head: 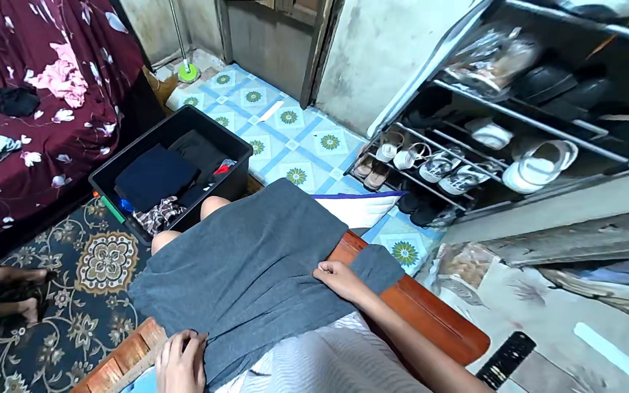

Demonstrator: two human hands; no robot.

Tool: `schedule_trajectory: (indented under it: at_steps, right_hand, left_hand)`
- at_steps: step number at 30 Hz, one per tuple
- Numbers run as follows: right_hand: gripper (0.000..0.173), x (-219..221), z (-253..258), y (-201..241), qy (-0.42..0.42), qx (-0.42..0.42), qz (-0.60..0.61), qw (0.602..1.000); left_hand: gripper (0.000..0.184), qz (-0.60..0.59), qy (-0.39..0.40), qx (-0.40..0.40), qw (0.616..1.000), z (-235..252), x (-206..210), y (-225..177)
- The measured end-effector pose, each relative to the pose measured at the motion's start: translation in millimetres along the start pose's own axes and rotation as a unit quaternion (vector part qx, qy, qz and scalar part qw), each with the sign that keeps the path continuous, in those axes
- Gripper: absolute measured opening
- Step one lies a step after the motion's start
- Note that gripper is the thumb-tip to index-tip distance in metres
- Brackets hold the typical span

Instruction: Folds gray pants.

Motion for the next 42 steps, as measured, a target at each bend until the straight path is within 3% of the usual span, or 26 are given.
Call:
schedule_trajectory:
  at_steps: [4,7,9,12,14,15,18,20,24,31,39,42]
  right_hand:
    - [0.030,-1,-10,4,0.055,-0.007,-0.126,0.990]
    - [0.025,9,-26,19,0.143,-0.069,-0.204,0.966]
    - [0.024,17,-39,34,0.198,-0.118,-0.223,0.947]
    - [0.031,24,-49,51,0.220,-0.171,-0.247,0.928]
    - [0.038,29,-50,55,0.215,-0.209,-0.244,0.922]
    - [0.040,32,-51,57,0.221,-0.226,-0.231,0.920]
    - [0.038,41,-56,53,0.247,-0.226,-0.200,0.921]
    - [0.040,39,-58,46,0.254,-0.186,-0.196,0.929]
    - [0.060,37,-64,39,0.274,-0.120,-0.189,0.935]
    - [0.054,49,-73,36,0.347,-0.125,-0.200,0.907]
    - [0.060,50,-69,22,0.383,-0.042,-0.165,0.908]
    - [0.064,44,-61,15,0.339,-0.021,-0.191,0.921]
  left_hand:
    - [0.026,-0.023,-0.010,-0.016,1.000,-1,-3,10]
    - [0.034,-0.098,-0.069,-0.088,0.989,-5,-19,32]
    - [0.053,-0.200,-0.111,-0.192,0.954,-9,-15,60]
    - [0.074,-0.403,-0.094,-0.343,0.844,-19,38,101]
    - [0.069,-0.494,-0.032,-0.412,0.765,-27,76,114]
    - [0.063,-0.514,-0.008,-0.426,0.744,-30,85,115]
    - [0.033,-0.548,-0.029,-0.402,0.732,-31,76,115]
    - [0.026,-0.576,-0.039,-0.391,0.717,-36,68,111]
    - [0.031,-0.552,-0.023,-0.409,0.727,-58,50,112]
    - [0.021,-0.510,-0.062,-0.415,0.751,-72,32,109]
    - [0.021,-0.404,-0.025,-0.430,0.807,-88,2,98]
    - [0.034,-0.302,0.023,-0.418,0.856,-88,8,101]
Point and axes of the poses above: each hand's wrist, its own z-axis towards the middle knuckle, its own x-axis out of the palm, y = z × x, the point moved 10 cm from there along z, towards the middle knuckle, and after that the axes turned 6 degrees about y, right-handed, at the moved point
